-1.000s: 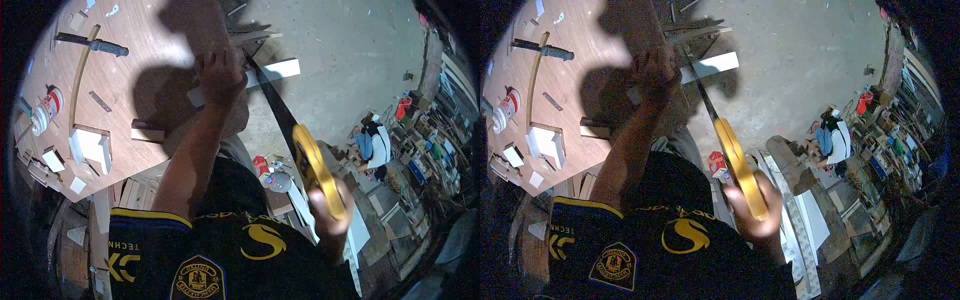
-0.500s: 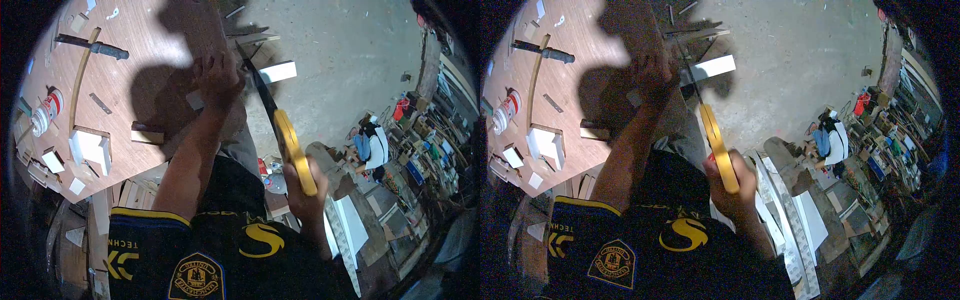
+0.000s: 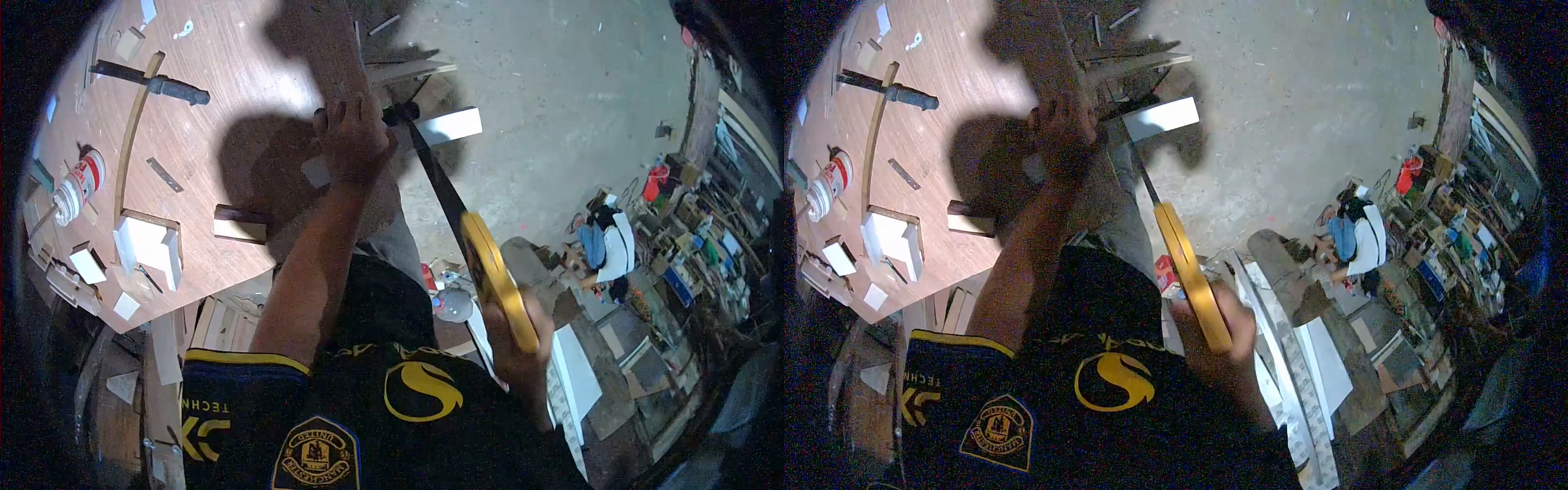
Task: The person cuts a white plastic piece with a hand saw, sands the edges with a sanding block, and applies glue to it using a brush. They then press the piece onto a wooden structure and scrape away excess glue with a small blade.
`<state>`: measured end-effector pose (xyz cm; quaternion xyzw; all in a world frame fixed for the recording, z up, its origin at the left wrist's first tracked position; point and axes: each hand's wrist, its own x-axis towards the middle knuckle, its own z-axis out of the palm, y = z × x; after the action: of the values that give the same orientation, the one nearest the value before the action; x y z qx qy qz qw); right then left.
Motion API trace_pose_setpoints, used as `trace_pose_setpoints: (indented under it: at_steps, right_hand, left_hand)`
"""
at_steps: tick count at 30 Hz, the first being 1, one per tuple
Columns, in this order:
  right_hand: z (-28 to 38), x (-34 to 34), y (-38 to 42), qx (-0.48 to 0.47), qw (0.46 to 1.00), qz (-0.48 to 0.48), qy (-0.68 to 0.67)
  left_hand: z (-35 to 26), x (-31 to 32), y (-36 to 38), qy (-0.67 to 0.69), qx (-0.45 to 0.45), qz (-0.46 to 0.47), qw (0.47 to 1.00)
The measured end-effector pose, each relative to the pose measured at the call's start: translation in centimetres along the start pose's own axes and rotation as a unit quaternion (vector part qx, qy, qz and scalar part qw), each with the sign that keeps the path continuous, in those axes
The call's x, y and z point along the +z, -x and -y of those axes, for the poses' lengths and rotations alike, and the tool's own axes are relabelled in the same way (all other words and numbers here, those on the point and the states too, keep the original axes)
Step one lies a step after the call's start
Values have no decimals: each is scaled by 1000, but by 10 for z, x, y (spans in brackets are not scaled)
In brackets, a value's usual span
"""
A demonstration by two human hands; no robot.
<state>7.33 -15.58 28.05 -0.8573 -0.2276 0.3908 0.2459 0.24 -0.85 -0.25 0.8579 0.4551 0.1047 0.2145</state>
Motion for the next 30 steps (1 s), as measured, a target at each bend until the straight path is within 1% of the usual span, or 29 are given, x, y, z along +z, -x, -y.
trace_pose_setpoints:
  at_steps: [2,3,5,6,8,9,10,11,12,14,15,16,17,18,20,21,22,24,25,27,28,29,30]
  right_hand:
    - [2,-7,12,114,993,24,-13]
    - [-4,1,5,113,993,22,-13]
    - [-22,24,-12,41,999,9,34]
    - [-21,23,-11,41,999,9,32]
    - [-15,18,-14,17,999,26,45]
    - [-11,13,-6,10,1000,-23,4]
    - [-6,-7,5,18,999,32,9]
    - [-5,-10,9,38,998,41,27]
    - [-3,-11,12,61,996,49,44]
    - [-9,11,-11,29,999,11,-24]
    - [-16,21,-21,44,998,26,35]
    - [-16,29,-28,32,999,25,35]
    - [-18,27,-29,54,997,48,33]
    - [-18,24,-24,83,994,71,31]
    - [-11,3,-9,-10,1000,15,-7]
    - [-7,-5,1,9,999,10,-45]
    - [-9,-3,2,13,999,13,-44]
    - [-7,8,-5,88,995,46,-20]
    - [-8,12,-13,117,991,63,-8]
    - [-6,19,-18,127,990,64,-5]
    - [-6,22,-22,131,989,66,-2]
    - [-11,22,-19,112,993,45,2]
    - [-14,20,-17,114,993,43,1]
  left_hand:
    - [-4,-6,4,-19,21,-28,999]
    - [-4,-5,2,-18,23,-30,999]
    - [-3,-5,3,-6,11,0,1000]
    - [-3,-8,4,-8,12,0,1000]
    - [-4,-12,1,13,-16,67,998]
    - [-5,-12,2,15,-15,69,997]
    - [-3,-10,-1,24,8,8,1000]
    - [-2,-11,2,35,31,-45,998]
    - [-2,-13,3,35,32,-40,998]
    - [-5,-17,-2,-10,30,29,999]
    - [-7,-16,-1,-8,33,29,999]
    - [-7,-13,3,6,20,10,1000]
    - [-5,-11,1,16,9,-13,1000]
    - [-3,-10,1,17,15,-12,1000]
    - [-2,-7,0,24,32,-19,999]
    - [-3,-10,-1,23,30,-17,999]
    - [-6,-14,-2,7,24,-16,1000]
    - [-8,-15,0,-7,18,-16,1000]
    - [-5,-15,-3,11,19,-18,1000]
    - [-4,-11,-1,31,27,-13,999]
    - [-1,-4,-3,3,32,-39,999]
    - [0,0,0,-22,37,-59,997]
    - [-3,-6,0,-21,39,-57,997]
